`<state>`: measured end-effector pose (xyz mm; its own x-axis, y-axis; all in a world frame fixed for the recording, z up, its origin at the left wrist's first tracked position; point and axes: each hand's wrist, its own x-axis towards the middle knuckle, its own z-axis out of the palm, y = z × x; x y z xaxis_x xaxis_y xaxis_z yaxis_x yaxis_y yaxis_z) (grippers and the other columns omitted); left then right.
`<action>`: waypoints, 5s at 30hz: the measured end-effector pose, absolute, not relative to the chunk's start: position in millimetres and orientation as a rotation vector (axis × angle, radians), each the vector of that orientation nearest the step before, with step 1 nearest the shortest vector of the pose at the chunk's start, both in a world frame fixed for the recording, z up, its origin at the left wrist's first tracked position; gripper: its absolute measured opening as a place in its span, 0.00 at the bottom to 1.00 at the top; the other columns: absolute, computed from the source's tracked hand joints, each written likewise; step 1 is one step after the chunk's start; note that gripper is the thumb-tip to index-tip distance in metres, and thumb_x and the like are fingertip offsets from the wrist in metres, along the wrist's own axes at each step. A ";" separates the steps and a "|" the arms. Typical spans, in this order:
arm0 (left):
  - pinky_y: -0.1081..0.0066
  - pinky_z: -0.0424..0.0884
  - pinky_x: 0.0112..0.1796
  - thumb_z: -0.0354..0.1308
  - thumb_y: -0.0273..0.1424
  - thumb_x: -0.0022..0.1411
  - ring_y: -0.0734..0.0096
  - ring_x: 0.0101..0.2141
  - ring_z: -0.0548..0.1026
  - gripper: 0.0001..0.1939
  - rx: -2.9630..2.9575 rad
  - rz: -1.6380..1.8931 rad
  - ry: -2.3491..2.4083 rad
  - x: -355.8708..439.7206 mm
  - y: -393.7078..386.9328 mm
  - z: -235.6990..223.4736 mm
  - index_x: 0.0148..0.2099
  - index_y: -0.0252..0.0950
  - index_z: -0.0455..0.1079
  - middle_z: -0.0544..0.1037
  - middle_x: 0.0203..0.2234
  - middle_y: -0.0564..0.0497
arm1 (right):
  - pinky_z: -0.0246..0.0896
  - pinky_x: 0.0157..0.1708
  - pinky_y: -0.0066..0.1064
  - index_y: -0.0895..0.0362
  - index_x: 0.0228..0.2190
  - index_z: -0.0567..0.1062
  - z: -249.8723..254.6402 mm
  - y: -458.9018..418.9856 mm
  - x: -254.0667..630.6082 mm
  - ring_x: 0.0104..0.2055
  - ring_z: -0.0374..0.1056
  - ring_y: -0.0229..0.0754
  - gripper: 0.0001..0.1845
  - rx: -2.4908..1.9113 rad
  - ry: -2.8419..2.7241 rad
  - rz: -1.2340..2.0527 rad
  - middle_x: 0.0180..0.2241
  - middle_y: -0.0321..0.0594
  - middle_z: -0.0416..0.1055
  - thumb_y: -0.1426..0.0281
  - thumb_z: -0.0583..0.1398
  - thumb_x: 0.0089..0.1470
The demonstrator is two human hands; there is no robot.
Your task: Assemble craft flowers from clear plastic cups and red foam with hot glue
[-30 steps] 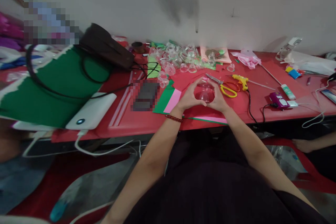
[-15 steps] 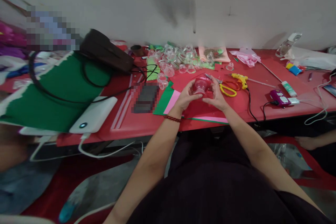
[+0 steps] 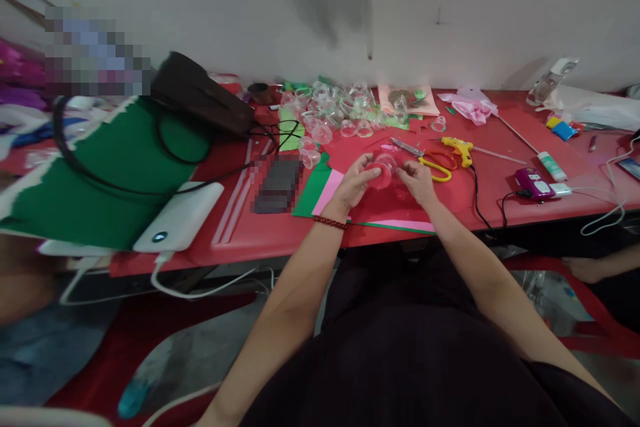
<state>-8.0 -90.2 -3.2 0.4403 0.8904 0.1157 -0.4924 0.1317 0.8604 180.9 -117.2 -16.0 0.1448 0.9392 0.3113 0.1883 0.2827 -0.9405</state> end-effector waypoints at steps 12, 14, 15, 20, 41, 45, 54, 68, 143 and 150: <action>0.71 0.75 0.35 0.76 0.36 0.47 0.70 0.31 0.79 0.21 1.012 1.015 0.639 -10.9 -80.7 -7.1 0.45 0.36 0.84 0.86 0.33 0.49 | 0.51 0.29 0.33 0.51 0.22 0.65 -20.8 -119.0 182.8 0.27 0.53 0.37 0.19 -1.237 -1.381 0.734 0.22 0.30 0.57 0.52 0.65 0.46; 0.71 0.74 0.34 0.75 0.32 0.45 0.71 0.29 0.78 0.18 1.035 1.031 0.712 -10.5 -80.5 -9.6 0.41 0.35 0.84 0.84 0.29 0.51 | 0.54 0.31 0.33 0.52 0.23 0.66 -18.6 -123.2 180.3 0.28 0.55 0.37 0.17 -1.239 -1.398 0.730 0.22 0.31 0.58 0.54 0.65 0.46; 0.71 0.74 0.34 0.75 0.32 0.45 0.71 0.28 0.77 0.17 1.046 1.039 0.740 -10.3 -80.7 -10.8 0.40 0.35 0.84 0.83 0.28 0.52 | 0.55 0.31 0.33 0.52 0.23 0.67 -17.6 -124.8 179.6 0.28 0.55 0.37 0.17 -1.244 -1.400 0.728 0.23 0.31 0.60 0.55 0.65 0.46; 0.73 0.70 0.31 0.76 0.33 0.43 0.74 0.27 0.75 0.15 1.086 1.100 0.755 -8.9 -81.4 -14.5 0.37 0.36 0.85 0.82 0.25 0.53 | 0.57 0.35 0.34 0.52 0.26 0.71 -15.8 -126.2 180.5 0.31 0.59 0.40 0.16 -1.235 -1.377 0.684 0.25 0.34 0.65 0.53 0.62 0.47; 0.66 0.78 0.37 0.83 0.42 0.35 0.60 0.33 0.83 0.26 1.202 0.940 0.688 -5.6 -85.5 -11.4 0.36 0.34 0.83 0.85 0.28 0.47 | 0.50 0.27 0.32 0.53 0.24 0.72 -19.8 -119.1 189.1 0.25 0.55 0.36 0.17 -1.243 -1.347 0.764 0.21 0.31 0.63 0.52 0.65 0.47; 0.66 0.78 0.37 0.83 0.44 0.36 0.59 0.34 0.84 0.26 1.200 0.986 0.692 -4.6 -84.6 -11.6 0.35 0.34 0.82 0.85 0.27 0.48 | 0.48 0.28 0.32 0.52 0.21 0.67 -16.4 -120.4 189.1 0.26 0.52 0.36 0.17 -1.262 -1.358 0.745 0.21 0.29 0.58 0.55 0.64 0.47; 0.72 0.76 0.32 0.81 0.35 0.40 0.67 0.30 0.83 0.21 1.131 1.021 0.712 -9.6 -81.9 -13.9 0.38 0.34 0.82 0.85 0.28 0.51 | 0.44 0.28 0.34 0.50 0.19 0.58 -13.5 -125.7 184.0 0.26 0.48 0.36 0.21 -1.335 -1.397 0.670 0.20 0.28 0.50 0.60 0.64 0.50; 0.74 0.74 0.34 0.74 0.29 0.42 0.71 0.33 0.81 0.27 1.128 0.919 0.634 -15.3 -83.1 -8.9 0.49 0.38 0.83 0.86 0.42 0.48 | 0.44 0.29 0.34 0.50 0.19 0.56 -10.7 -128.1 184.1 0.26 0.47 0.37 0.22 -1.294 -1.502 0.714 0.20 0.29 0.48 0.61 0.61 0.55; 0.73 0.75 0.33 0.80 0.36 0.43 0.66 0.34 0.83 0.23 1.112 0.980 0.687 -9.4 -85.9 -8.6 0.42 0.35 0.80 0.86 0.33 0.49 | 0.54 0.25 0.31 0.50 0.25 0.62 -27.7 -120.2 182.0 0.22 0.61 0.37 0.21 -1.282 -1.337 0.937 0.20 0.29 0.60 0.50 0.65 0.51; 0.69 0.80 0.38 0.81 0.33 0.40 0.62 0.38 0.85 0.25 1.127 0.893 0.676 -10.1 -85.6 -11.8 0.41 0.35 0.80 0.86 0.35 0.48 | 0.55 0.27 0.31 0.51 0.24 0.65 -25.7 -120.1 185.0 0.24 0.61 0.37 0.15 -1.292 -1.357 0.829 0.20 0.30 0.61 0.56 0.62 0.51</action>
<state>-10.1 -85.6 -11.8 0.4940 0.8693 -0.0190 -0.2548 0.1656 0.9527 185.0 -120.1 -25.7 0.1203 0.9691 0.2153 0.2508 0.1802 -0.9511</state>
